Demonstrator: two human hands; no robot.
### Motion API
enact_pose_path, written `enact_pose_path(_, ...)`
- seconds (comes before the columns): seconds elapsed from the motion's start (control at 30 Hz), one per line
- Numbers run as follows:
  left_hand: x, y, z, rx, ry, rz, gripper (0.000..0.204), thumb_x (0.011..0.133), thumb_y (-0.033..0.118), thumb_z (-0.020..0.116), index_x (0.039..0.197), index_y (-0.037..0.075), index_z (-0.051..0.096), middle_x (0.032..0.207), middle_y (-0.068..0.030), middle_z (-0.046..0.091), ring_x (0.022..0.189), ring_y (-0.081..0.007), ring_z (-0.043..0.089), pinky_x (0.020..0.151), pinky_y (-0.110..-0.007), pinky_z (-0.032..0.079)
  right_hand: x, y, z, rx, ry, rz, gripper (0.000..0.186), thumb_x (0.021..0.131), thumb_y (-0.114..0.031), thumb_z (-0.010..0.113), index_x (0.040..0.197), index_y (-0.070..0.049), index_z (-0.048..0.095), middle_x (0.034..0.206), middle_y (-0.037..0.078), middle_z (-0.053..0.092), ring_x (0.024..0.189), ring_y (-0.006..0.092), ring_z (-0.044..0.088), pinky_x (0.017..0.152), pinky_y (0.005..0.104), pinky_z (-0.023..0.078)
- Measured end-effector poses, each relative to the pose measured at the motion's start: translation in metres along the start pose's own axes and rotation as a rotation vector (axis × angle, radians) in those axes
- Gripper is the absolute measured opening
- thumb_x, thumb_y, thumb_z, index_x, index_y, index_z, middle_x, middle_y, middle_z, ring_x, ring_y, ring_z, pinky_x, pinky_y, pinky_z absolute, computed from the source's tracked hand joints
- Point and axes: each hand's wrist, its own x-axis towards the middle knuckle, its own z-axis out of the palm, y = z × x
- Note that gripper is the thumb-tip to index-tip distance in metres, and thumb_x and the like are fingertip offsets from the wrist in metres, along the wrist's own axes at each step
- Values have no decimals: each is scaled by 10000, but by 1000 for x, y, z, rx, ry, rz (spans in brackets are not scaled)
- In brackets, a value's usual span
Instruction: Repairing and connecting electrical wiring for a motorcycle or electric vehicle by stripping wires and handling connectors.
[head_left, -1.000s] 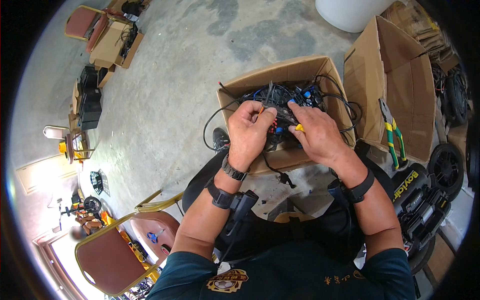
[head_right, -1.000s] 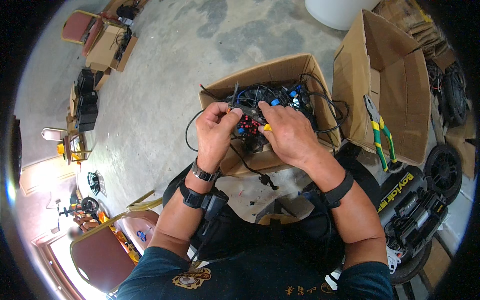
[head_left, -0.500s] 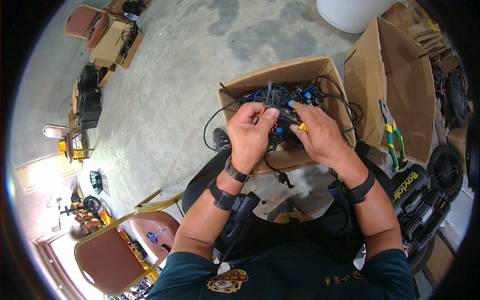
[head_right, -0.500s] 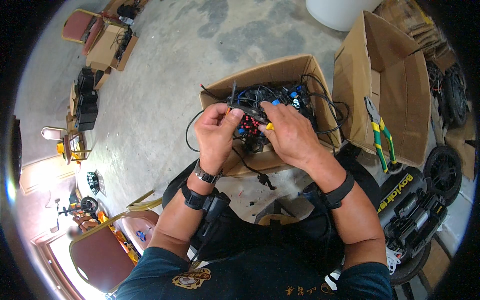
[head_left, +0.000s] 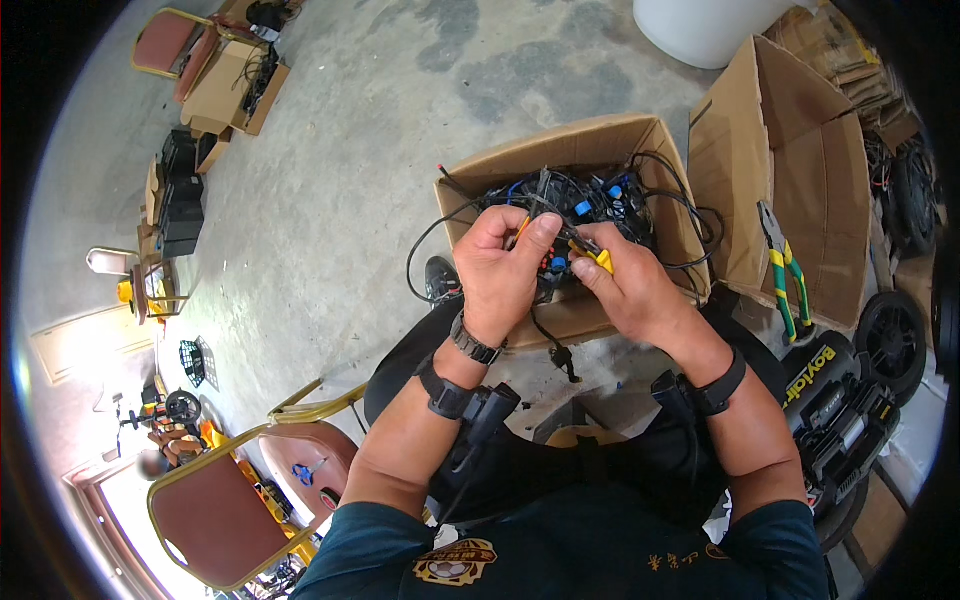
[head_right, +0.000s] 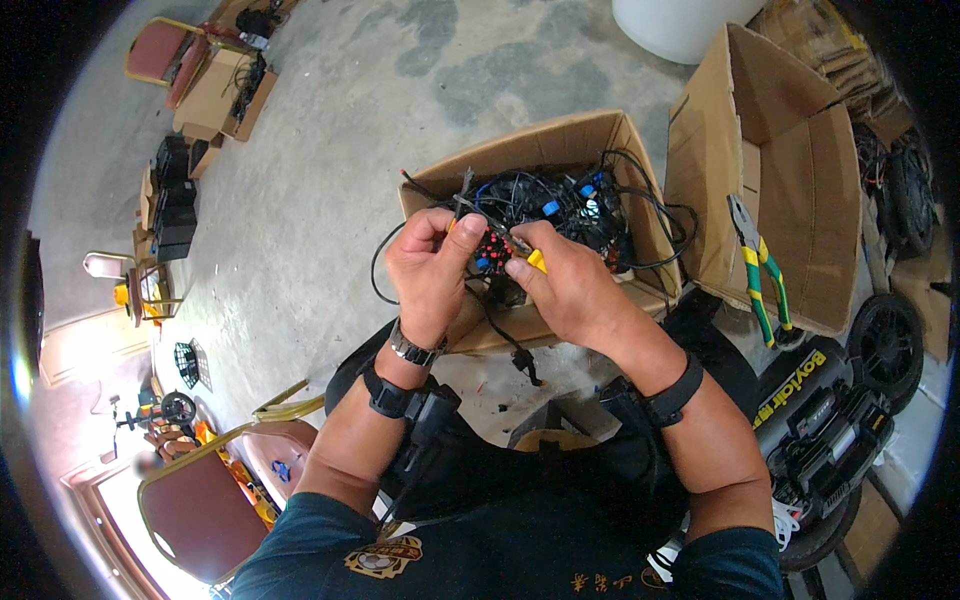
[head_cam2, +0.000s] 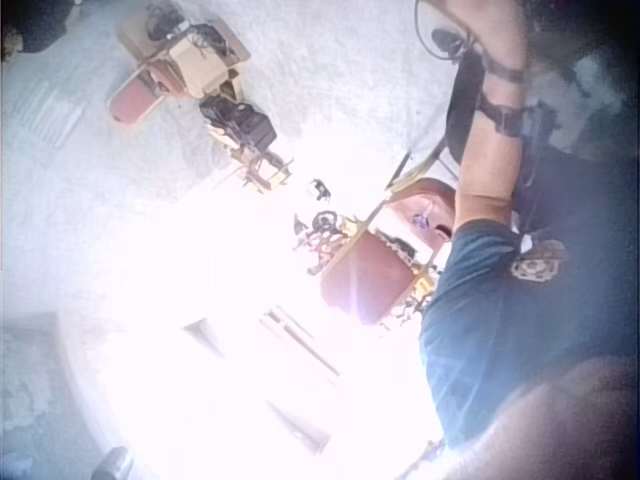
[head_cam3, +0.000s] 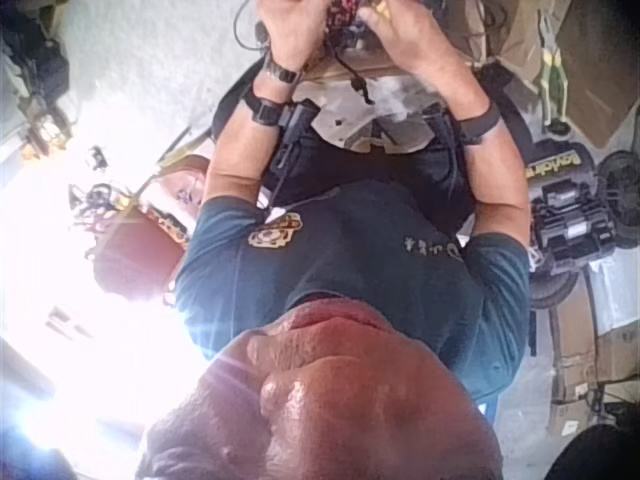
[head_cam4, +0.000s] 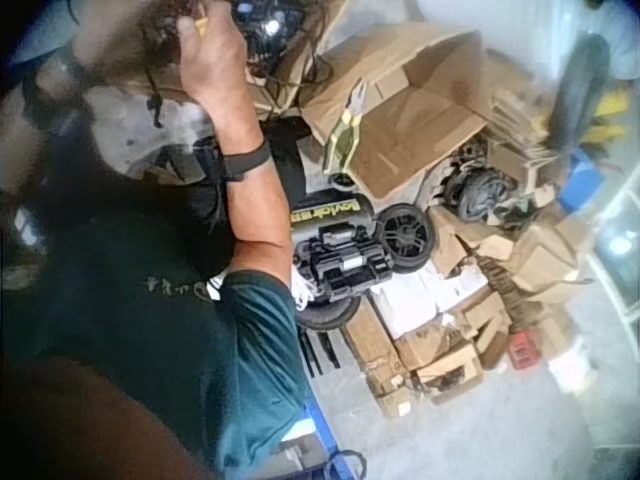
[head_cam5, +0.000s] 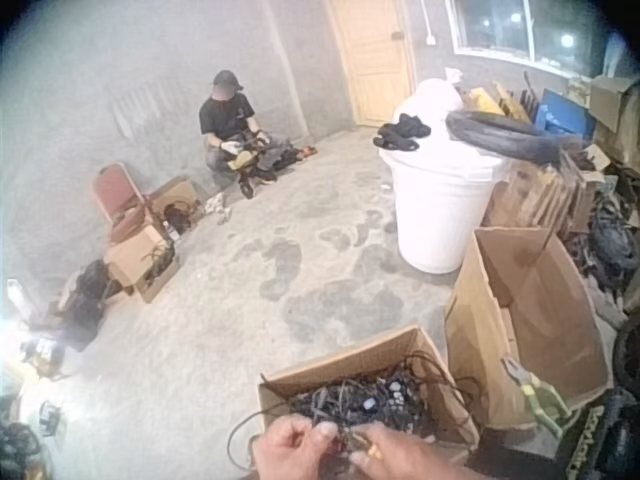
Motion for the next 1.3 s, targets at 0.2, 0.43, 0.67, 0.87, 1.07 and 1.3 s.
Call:
enact_pose_path(0.2, 2, 0, -8, -97, -18, -89, 48, 875, 57, 657, 877, 11, 645, 790, 23, 621, 700, -35, 526, 631, -183, 425, 3, -6, -8, 5, -61, 92, 319, 940, -259, 549, 1146, -17, 519, 911, 219, 631, 857, 404, 623, 730, 438, 483)
enact_pose_path(0.43, 3, -1, -10, 52, -23, -37, 64, 879, 41, 645, 891, -19, 663, 811, -6, 636, 736, -63, 556, 667, -204, 446, 8, 10, -9, -141, 51, -46, 356, 939, -237, 543, 1202, 2, 522, 1053, 234, 612, 991, 401, 595, 839, 431, 474)
enact_pose_path(0.67, 2, 0, -11, 117, -21, 47, 74, 882, 45, 645, 886, -27, 664, 816, -12, 639, 754, -72, 562, 682, -214, 453, 10, 4, -13, -79, -13, 14, 360, 939, -220, 539, 1213, 13, 518, 1091, 232, 601, 1020, 400, 583, 874, 427, 464)
enact_pose_path(0.87, 3, 0, -11, 96, -33, 33, 86, 885, 56, 647, 894, -28, 661, 829, -28, 650, 764, -80, 568, 701, -218, 458, 10, 7, -12, -6, -11, 5, 360, 944, -235, 541, 1209, 8, 516, 1045, 224, 611, 989, 386, 597, 850, 407, 467)
enact_pose_path(1.07, 6, -1, -15, 22, -18, -8, 118, 896, 96, 649, 951, -6, 669, 824, -39, 684, 616, -29, 499, 546, -184, 397, 10, 4, -13, 205, -110, 101, 345, 964, -262, 535, 1196, -7, 523, 932, 137, 628, 875, 249, 613, 785, 351, 479)
enact_pose_path(1.3, 9, -4, -24, -24, -63, -24, 145, 907, 111, 636, 991, -3, 666, 833, -40, 689, 561, -10, 442, 492, -168, 330, 9, 0, -12, 732, -300, 446, 267, 977, -276, 529, 1130, -60, 568, 808, -8, 566, 664, 41, 491, 585, 202, 449)
